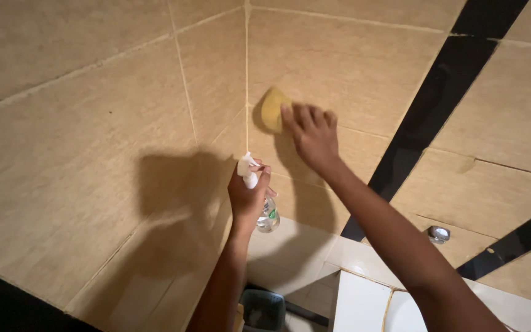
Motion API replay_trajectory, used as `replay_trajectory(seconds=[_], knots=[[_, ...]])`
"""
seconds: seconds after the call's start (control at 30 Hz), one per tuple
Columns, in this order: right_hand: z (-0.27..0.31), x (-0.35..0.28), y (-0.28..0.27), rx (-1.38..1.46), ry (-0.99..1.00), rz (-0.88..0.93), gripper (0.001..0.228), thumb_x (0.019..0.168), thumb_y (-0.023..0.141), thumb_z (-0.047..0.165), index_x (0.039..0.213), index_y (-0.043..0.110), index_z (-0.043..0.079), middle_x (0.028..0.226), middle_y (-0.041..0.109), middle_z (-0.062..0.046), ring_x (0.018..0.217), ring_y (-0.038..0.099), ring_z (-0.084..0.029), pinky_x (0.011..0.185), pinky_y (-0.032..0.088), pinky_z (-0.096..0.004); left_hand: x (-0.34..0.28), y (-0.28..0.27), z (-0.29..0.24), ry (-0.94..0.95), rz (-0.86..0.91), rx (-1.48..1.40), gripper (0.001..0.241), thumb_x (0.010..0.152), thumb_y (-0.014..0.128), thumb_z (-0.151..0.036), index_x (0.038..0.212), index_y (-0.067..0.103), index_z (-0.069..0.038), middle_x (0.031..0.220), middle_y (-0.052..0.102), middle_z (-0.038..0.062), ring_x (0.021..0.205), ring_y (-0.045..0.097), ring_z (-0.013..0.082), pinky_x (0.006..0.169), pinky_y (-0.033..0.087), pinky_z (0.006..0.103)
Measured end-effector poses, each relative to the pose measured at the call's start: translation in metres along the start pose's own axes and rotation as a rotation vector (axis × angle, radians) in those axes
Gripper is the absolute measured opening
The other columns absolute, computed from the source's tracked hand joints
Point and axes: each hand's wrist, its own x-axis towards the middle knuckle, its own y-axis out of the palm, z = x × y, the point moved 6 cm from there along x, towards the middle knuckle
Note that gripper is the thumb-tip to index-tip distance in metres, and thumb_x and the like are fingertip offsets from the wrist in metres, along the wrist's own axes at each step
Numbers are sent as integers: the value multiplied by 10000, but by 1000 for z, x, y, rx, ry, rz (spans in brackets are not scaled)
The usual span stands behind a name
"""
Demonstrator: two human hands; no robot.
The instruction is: The person cleans the bathroom wall tiles using a spray bottle and a sponge. They repeatedly spray the cleaning solution onto the beige tiles and scrub the surface with the sponge, focusing on the vertical black stripes and the grout lines.
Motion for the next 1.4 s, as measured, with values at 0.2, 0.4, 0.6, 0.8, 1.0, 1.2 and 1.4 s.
replay_trajectory(seconds=[0.2, 0.4, 0.6, 0.8, 1.0, 1.2, 1.4], knots=[[37, -62, 21, 102, -81, 243, 645, 833, 602, 174, 1476, 541, 162, 1357, 565, -82, 1208, 510, -248, 925, 378, -473, 1, 2, 12, 33, 19, 39, 253, 882, 732, -86, 1078, 609, 15, 930, 718, 84, 538, 696, 169, 480, 543, 298], [49, -127, 36, 186, -126, 324, 560, 936, 567, 181, 1494, 524, 160, 1323, 537, -81, 1274, 492, -259, 988, 388, -483, -6, -1, 18, -36, -19, 68, 227, 903, 765, -113, 981, 636, 57, 730, 696, 84, 536, 691, 171, 493, 539, 307], [13, -64, 12, 158, -28, 267, 612, 848, 614, 201, 1458, 565, 200, 1345, 568, -86, 1193, 501, -285, 879, 373, -521, -9, 3, 21, -11, -9, -13, 271, 868, 752, -83, 1057, 589, 23, 905, 709, 103, 519, 679, 181, 445, 512, 307], [-14, 30, -12, 138, 142, -44, 532, 950, 638, 119, 1472, 587, 210, 1369, 592, -35, 1193, 528, -257, 981, 353, -505, -12, 2, 29, -43, -10, 9, 260, 894, 735, -62, 1102, 592, -2, 963, 688, 116, 530, 686, 184, 462, 532, 305], [8, 12, 12, 45, 78, -15, 552, 916, 641, 178, 1466, 597, 187, 1362, 578, -47, 1193, 514, -248, 926, 355, -482, -12, -5, 37, 23, 27, -6, 275, 903, 716, -43, 1139, 579, -13, 992, 679, 106, 518, 667, 180, 482, 543, 290], [45, -76, 25, 122, -95, 175, 566, 896, 606, 265, 1452, 584, 158, 1341, 558, -66, 1210, 507, -251, 947, 385, -479, -14, -5, 49, 45, 29, -72, 271, 900, 719, -19, 1139, 593, 7, 974, 683, 114, 565, 674, 168, 471, 554, 300], [43, -157, 24, 145, -80, 345, 554, 886, 597, 218, 1440, 587, 225, 1343, 573, -25, 1252, 511, -213, 1001, 388, -446, -25, 11, 55, -25, 66, -6, 276, 887, 730, -31, 1119, 588, 15, 928, 698, 101, 542, 679, 161, 463, 541, 291]])
